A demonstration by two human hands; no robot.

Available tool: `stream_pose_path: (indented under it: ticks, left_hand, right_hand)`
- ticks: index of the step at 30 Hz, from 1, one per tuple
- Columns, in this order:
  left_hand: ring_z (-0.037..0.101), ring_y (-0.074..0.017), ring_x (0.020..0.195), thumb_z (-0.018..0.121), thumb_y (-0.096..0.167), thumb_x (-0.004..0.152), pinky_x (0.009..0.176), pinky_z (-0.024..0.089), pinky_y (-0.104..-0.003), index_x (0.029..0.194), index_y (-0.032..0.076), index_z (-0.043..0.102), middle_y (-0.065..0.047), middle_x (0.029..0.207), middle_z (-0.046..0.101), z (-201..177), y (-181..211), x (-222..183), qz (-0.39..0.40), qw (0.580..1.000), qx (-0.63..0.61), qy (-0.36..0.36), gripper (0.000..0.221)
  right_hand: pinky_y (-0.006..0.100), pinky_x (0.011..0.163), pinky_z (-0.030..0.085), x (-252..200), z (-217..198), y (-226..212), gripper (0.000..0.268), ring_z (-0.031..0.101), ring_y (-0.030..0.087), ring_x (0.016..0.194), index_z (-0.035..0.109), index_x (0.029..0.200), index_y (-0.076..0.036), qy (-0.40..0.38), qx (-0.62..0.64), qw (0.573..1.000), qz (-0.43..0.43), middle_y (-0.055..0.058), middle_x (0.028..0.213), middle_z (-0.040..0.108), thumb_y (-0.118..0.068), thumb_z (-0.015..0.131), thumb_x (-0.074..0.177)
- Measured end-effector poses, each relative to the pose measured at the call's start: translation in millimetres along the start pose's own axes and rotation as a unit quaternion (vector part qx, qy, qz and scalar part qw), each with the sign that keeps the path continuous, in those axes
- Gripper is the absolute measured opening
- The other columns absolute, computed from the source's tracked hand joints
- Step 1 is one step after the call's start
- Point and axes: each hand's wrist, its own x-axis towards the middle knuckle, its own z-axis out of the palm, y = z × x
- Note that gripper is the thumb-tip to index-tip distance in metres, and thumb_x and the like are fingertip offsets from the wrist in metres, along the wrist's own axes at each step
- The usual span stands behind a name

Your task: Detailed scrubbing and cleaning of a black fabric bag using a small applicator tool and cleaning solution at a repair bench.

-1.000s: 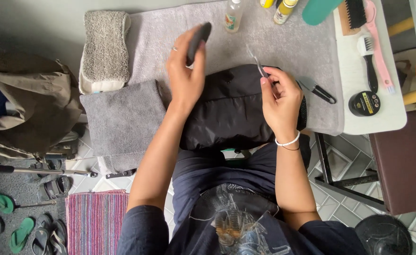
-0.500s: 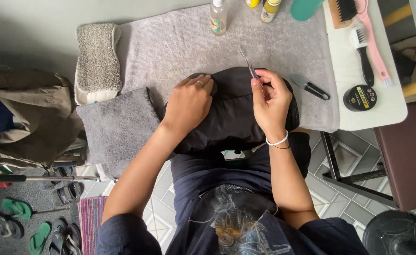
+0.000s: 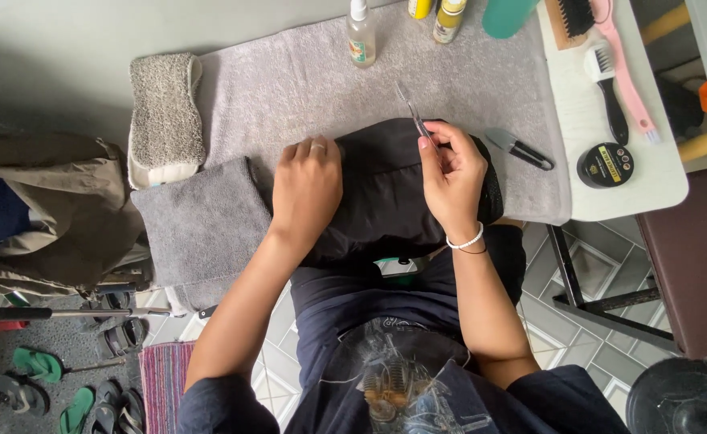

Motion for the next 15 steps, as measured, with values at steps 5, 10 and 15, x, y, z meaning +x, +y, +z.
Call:
stream_pose_path:
  ticks: [5,10,15]
  left_hand:
    - [0.076,-0.0278,0.087,0.066,0.012,0.084,0.075,0.059,-0.036,0.118,0.005,0.070,-0.011,0.098,0.074,-42,-13,45,-0.051,0.992,-0.053,0.104,0.035]
    - [0.073,-0.0279,0.082,0.051,0.018,0.100,0.062,0.053,-0.038,0.135,0.016,0.053,-0.007,0.113,0.076,-5,-19,58,-0.199,0.893,-0.375,0.150,0.035]
    - [0.060,-0.0294,0.101,0.048,0.017,0.105,0.087,0.049,-0.038,0.150,0.016,0.041,-0.009,0.132,0.062,1,-22,50,-0.225,0.831,-0.487,0.151,0.046]
  right_hand:
    - [0.030,0.052,0.051,1,-1,-9,0.014,0.064,0.017,0.059,0.071,0.116,0.004,-0.003,-0.007,1.000,-0.008,0.015,0.084,0.061,0.003,0.066,0.103]
    - [0.022,0.065,0.047,30,-36,-26,0.019,0.059,0.008,0.076,0.071,0.119,-0.002,0.030,-0.100,0.994,0.010,0.005,0.102,0.072,-0.014,0.063,0.107]
    - [0.035,0.061,0.026,136,-128,-33,0.020,0.033,0.019,0.061,0.052,0.103,0.002,0.034,-0.333,0.925,-0.180,0.012,0.086,0.049,0.003,0.064,0.119]
